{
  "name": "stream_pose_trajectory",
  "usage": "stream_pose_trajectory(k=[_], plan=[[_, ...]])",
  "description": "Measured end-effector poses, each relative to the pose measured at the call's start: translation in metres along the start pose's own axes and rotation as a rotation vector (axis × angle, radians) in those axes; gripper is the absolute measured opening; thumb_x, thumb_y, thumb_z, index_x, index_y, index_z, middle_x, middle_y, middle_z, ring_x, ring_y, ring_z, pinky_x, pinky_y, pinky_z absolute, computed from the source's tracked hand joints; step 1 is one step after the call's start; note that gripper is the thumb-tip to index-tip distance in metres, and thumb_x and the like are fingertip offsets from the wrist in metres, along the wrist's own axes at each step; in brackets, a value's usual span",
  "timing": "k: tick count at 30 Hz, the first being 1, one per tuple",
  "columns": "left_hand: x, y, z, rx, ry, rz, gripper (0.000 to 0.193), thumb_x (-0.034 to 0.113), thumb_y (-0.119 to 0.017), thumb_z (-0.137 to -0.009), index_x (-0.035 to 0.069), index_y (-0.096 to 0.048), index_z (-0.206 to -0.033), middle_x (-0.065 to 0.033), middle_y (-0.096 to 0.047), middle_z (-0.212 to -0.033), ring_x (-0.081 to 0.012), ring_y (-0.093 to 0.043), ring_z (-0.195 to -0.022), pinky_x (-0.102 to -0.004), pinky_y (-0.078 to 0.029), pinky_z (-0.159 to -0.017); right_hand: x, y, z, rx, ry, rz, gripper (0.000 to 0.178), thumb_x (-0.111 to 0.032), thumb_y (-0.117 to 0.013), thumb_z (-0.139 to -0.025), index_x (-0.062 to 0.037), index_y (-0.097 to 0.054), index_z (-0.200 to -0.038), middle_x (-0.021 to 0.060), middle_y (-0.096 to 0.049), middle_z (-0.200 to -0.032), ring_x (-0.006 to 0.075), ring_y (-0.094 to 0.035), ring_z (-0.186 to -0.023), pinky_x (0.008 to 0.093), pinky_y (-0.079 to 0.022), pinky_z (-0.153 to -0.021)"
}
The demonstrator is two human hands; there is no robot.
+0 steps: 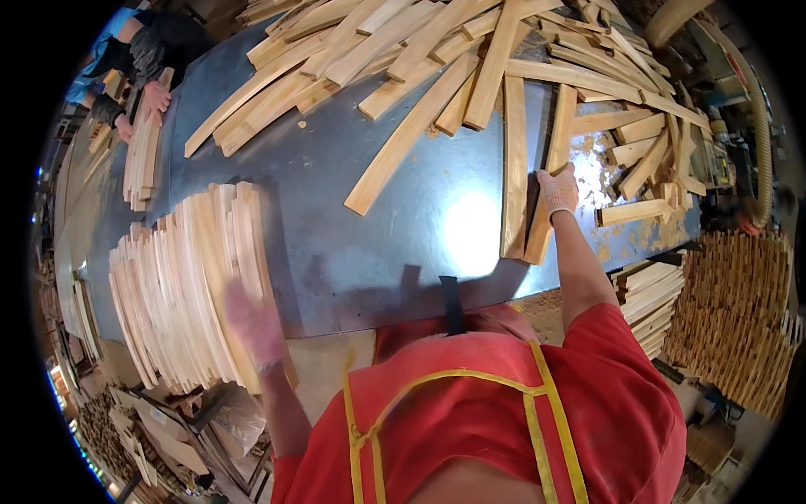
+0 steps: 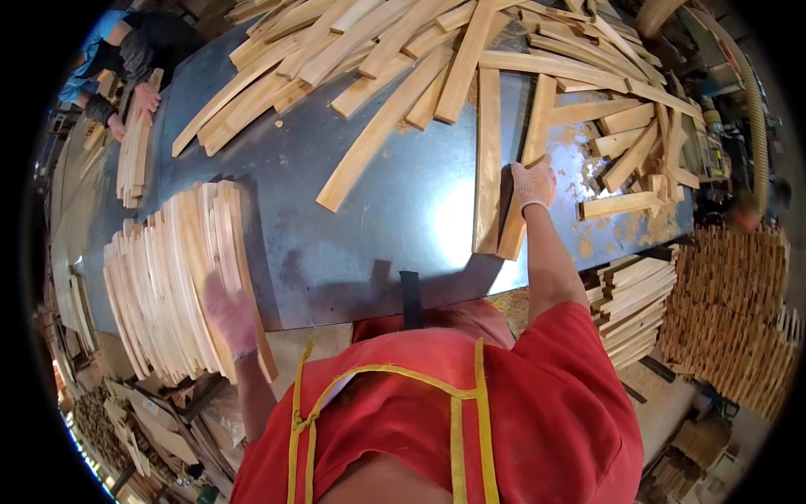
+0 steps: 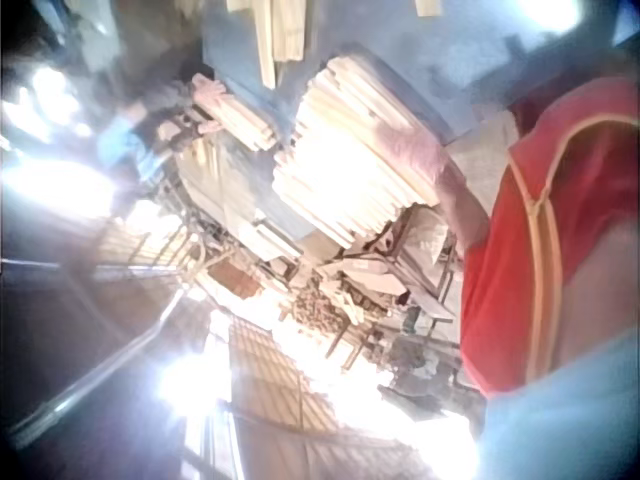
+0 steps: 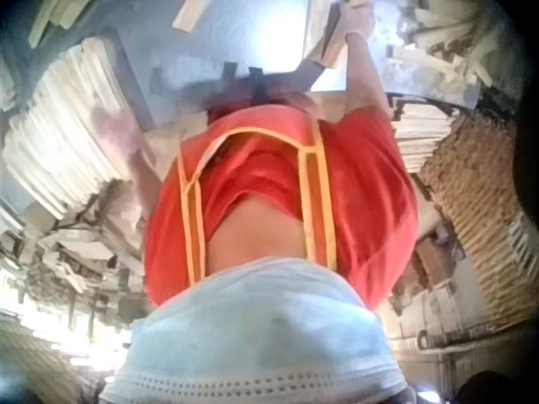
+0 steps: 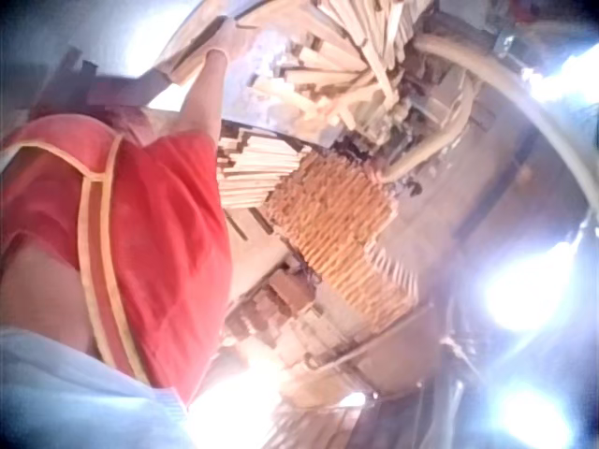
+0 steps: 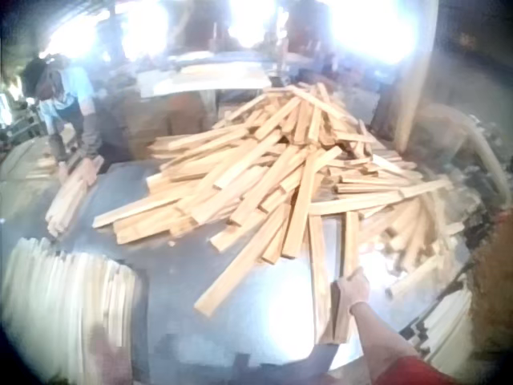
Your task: The person sorts wooden planks on a metal table in a workshop. They pick up individual planks from a disorganized pile, inspect them, and place them into a neat stack.
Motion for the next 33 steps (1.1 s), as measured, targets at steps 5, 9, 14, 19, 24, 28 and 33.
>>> stream_pose_trajectory(k=[5,9,14,19,24,28,33], plan=[[0.189,-0.071,-0.084,-0.298,-0.160,0.124,0.076,0.032,-0.083,-0.085,0.007,-0.057,-0.152,-0.0172,-0.059,-0.153,-0.0360,-0.055,-0.142,-0.0476,-0.046,-0.116,-0.019,-0.007,0.001,-0.064,0.059,-0.347,0.068,-0.023,-0.077,-0.085,0.0019,-0.055,-0.144,0.0251,-0.070,-0.130,0.0386,-0.069,-0.118,0.0457,-0.055,-0.101],[0.258,-0.094,-0.129,-0.728,-0.053,0.034,0.072,0.034,-0.079,-0.090,0.005,-0.057,-0.152,-0.0185,-0.065,-0.143,-0.0328,-0.064,-0.127,-0.0447,-0.053,-0.105,-0.049,-0.005,0.042,-0.401,0.122,-1.008,0.081,-0.007,-0.073,-0.088,0.0007,-0.039,-0.161,0.0197,-0.066,-0.131,0.0265,-0.067,-0.111,0.0374,-0.056,-0.095],[0.216,-0.083,-0.067,-1.215,0.413,1.401,0.071,0.026,-0.075,-0.093,0.006,-0.052,-0.157,-0.0060,-0.070,-0.126,-0.0183,-0.066,-0.102,-0.0364,-0.056,-0.095,-0.083,-0.025,0.120,-0.798,-0.025,-1.495,0.092,-0.006,-0.075,-0.092,-0.0012,-0.026,-0.168,0.0114,-0.065,-0.114,0.0185,-0.064,-0.097,0.0294,-0.056,-0.085],[0.153,-0.041,0.069,-1.235,0.315,1.198,0.065,0.038,-0.079,-0.091,0.000,-0.060,-0.141,-0.0081,-0.070,-0.113,-0.0227,-0.068,-0.106,-0.0400,-0.055,-0.096,-0.097,-0.069,0.235,-1.120,0.501,-0.523,0.087,-0.036,-0.069,-0.095,0.0016,-0.031,-0.163,0.0256,-0.071,-0.125,0.0356,-0.070,-0.116,0.0429,-0.056,-0.098],[0.145,-0.018,0.070,-0.645,0.216,0.300,0.057,0.036,-0.084,-0.079,0.005,-0.066,-0.123,-0.0196,-0.065,-0.132,-0.0429,-0.063,-0.120,-0.0496,-0.052,-0.103,-0.124,-0.077,0.327,-1.305,0.899,-0.031,0.076,-0.040,-0.062,-0.094,-0.0053,-0.041,-0.158,0.0287,-0.070,-0.131,0.0482,-0.066,-0.121,0.0495,-0.053,-0.104],[0.106,-0.010,0.092,-0.214,0.139,0.250,0.048,0.027,-0.081,-0.078,0.006,-0.066,-0.118,-0.0131,-0.065,-0.129,-0.0368,-0.063,-0.116,-0.0515,-0.053,-0.097,-0.147,-0.056,0.290,-0.971,0.957,-0.095,0.061,-0.038,-0.062,-0.092,-0.0093,-0.055,-0.145,0.0243,-0.071,-0.126,0.0447,-0.068,-0.115,0.0517,-0.054,-0.101],[0.017,0.020,0.115,-0.085,0.049,-0.407,0.061,0.032,-0.076,-0.086,0.009,-0.060,-0.141,-0.0153,-0.056,-0.146,-0.0360,-0.046,-0.146,-0.0538,-0.041,-0.119,-0.097,-0.022,0.142,0.114,0.815,0.110,0.064,-0.041,-0.075,-0.083,-0.0058,-0.059,-0.134,0.0194,-0.063,-0.132,0.0406,-0.062,-0.122,0.0495,-0.051,-0.104]])
Point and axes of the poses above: each hand's wrist, its own z-axis away from the middle knuckle, its own y-axis out of the back of the hand, x = y × z, the point moved 3 cm from there along -z, towards the middle knuckle
